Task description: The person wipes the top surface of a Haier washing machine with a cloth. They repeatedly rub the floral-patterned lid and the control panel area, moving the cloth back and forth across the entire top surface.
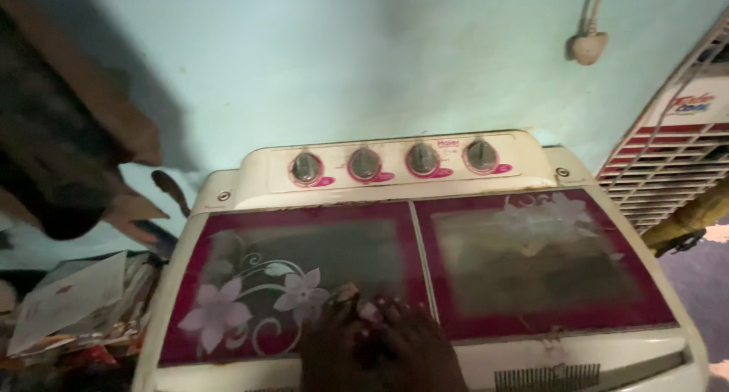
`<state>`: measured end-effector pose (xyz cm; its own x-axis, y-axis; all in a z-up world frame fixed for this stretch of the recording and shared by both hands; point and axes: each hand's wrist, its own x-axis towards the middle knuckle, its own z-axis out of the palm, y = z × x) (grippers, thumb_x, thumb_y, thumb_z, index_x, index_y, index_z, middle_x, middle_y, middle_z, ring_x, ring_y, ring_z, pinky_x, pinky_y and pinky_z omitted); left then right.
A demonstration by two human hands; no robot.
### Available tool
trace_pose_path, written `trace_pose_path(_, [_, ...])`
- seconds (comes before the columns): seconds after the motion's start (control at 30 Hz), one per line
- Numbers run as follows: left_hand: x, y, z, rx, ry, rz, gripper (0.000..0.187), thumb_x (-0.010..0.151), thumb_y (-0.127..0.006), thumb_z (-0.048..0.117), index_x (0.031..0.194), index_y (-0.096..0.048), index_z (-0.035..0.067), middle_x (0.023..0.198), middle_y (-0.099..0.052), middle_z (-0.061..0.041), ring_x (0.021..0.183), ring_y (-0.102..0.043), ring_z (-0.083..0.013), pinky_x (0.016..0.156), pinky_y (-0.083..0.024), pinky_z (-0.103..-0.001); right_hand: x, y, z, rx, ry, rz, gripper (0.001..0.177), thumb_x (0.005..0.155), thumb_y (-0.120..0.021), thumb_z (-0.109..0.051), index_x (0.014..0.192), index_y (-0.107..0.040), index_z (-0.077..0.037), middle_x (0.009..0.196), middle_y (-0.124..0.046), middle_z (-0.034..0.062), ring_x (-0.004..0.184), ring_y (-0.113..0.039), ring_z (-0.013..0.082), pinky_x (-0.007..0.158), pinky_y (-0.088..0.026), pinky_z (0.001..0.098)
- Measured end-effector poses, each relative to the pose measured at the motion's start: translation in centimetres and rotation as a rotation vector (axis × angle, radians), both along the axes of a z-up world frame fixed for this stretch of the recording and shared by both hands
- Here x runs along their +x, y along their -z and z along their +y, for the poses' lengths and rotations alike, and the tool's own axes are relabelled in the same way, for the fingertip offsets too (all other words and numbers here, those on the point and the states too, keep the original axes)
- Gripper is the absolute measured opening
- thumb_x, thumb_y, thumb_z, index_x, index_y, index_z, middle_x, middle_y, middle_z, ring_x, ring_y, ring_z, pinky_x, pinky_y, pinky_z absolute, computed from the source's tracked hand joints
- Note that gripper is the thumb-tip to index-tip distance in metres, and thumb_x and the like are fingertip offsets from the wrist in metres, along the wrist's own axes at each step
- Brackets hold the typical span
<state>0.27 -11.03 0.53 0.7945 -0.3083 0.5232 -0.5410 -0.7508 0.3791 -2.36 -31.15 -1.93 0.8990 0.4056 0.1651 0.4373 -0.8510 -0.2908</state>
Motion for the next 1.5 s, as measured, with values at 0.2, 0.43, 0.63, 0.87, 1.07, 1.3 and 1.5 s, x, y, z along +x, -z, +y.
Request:
trace_pose_path(0.2, [0.8, 0.2, -6.4, 0.183, 0.084, 0.248, 0.034, 0.082, -0.064, 0.025, 0.113, -0.073, 0.012, 0.152, -0.051, -0.017, 0.140, -0.047, -0.0427, 0.104, -0.037, -0.061, -0.7, -2.7, -4.5, 0.079, 0.159, -0.029, 0.073, 0.081, -0.075, -0.044, 0.147, -0.054, -0.022, 0.156, -0.047, 0.0117, 0.146, -0.042, 0.0348, 0.114, -0.024, 0.0572])
trace_pose_path(0.43, [-0.9, -1.8, -12.7, 0.046, 0.153, 0.043, 0.052, 0.094, -0.060, 0.034, 0.137, -0.060, 0.005, 0.145, -0.048, -0.025, 0.134, -0.045, -0.0450, 0.102, -0.036, -0.062, -0.9, -1.2, -10.5, 0.131, 0.219, -0.305, 0.056, 0.080, -0.076, -0.039, 0.131, -0.060, -0.019, 0.150, -0.051, 0.0103, 0.139, -0.044, 0.0349, 0.110, -0.032, 0.0603])
trace_pose_path(0.63, [0.1, -1.8, -18.5, -0.253, 0.092, 0.297, 0.051, 0.100, -0.052, 0.041, 0.137, -0.059, 0.006, 0.144, -0.057, -0.021, 0.131, -0.056, -0.0424, 0.107, -0.045, -0.059, -1.7, -1.0, -15.0, 0.193, 0.290, -0.384, 0.054, 0.081, -0.074, -0.031, 0.131, -0.058, -0.019, 0.152, -0.052, 0.0067, 0.143, -0.045, 0.0333, 0.112, -0.034, 0.0596])
trace_pose_path(0.87, [-1.3, 1.8, -23.5, 0.046, 0.238, -0.199, 0.059, 0.094, -0.056, 0.041, 0.136, -0.059, -0.001, 0.146, -0.051, -0.030, 0.132, -0.050, -0.0498, 0.096, -0.037, -0.071, -3.2, -3.0, -19.1, 0.241, 0.422, -0.356, 0.052, 0.081, -0.067, -0.021, 0.133, -0.060, -0.018, 0.149, -0.056, 0.0088, 0.143, -0.046, 0.0345, 0.115, -0.034, 0.0561])
trace_pose_path(1.07, [-1.7, 1.6, -28.5, -0.074, 0.265, -0.233, 0.055, 0.099, -0.055, 0.034, 0.141, -0.058, 0.000, 0.152, -0.049, -0.029, 0.140, -0.047, -0.0512, 0.106, -0.035, -0.071, -3.5, -1.4, -23.5, 0.217, 0.491, -0.448, 0.055, 0.080, -0.063, -0.019, 0.134, -0.054, -0.011, 0.145, -0.057, 0.0121, 0.142, -0.046, 0.0354, 0.119, -0.028, 0.0563])
trace_pose_path(1.3, [-2.7, 1.2, -34.1, -0.030, 0.328, -0.150, 0.055, 0.101, -0.056, 0.035, 0.142, -0.058, -0.002, 0.154, -0.047, -0.034, 0.145, -0.041, -0.0554, 0.110, -0.028, -0.076, -4.2, 1.8, -31.7, 0.155, 0.566, -0.390, 0.072, 0.067, -0.066, -0.020, 0.138, -0.057, -0.013, 0.151, -0.053, 0.0104, 0.148, -0.039, 0.0307, 0.122, -0.022, 0.0548])
trace_pose_path(1.5, [-2.3, 1.4, -37.8, -0.019, 0.353, -0.200, 0.058, 0.109, -0.053, 0.036, 0.152, -0.053, -0.003, 0.154, -0.048, -0.030, 0.146, -0.040, -0.0537, 0.119, -0.026, -0.073, -4.6, 0.3, -34.1, 0.088, 0.710, -0.358, 0.056, 0.069, -0.068, -0.018, 0.125, -0.058, -0.013, 0.148, -0.054, 0.0108, 0.149, -0.041, 0.0282, 0.124, -0.024, 0.0541])
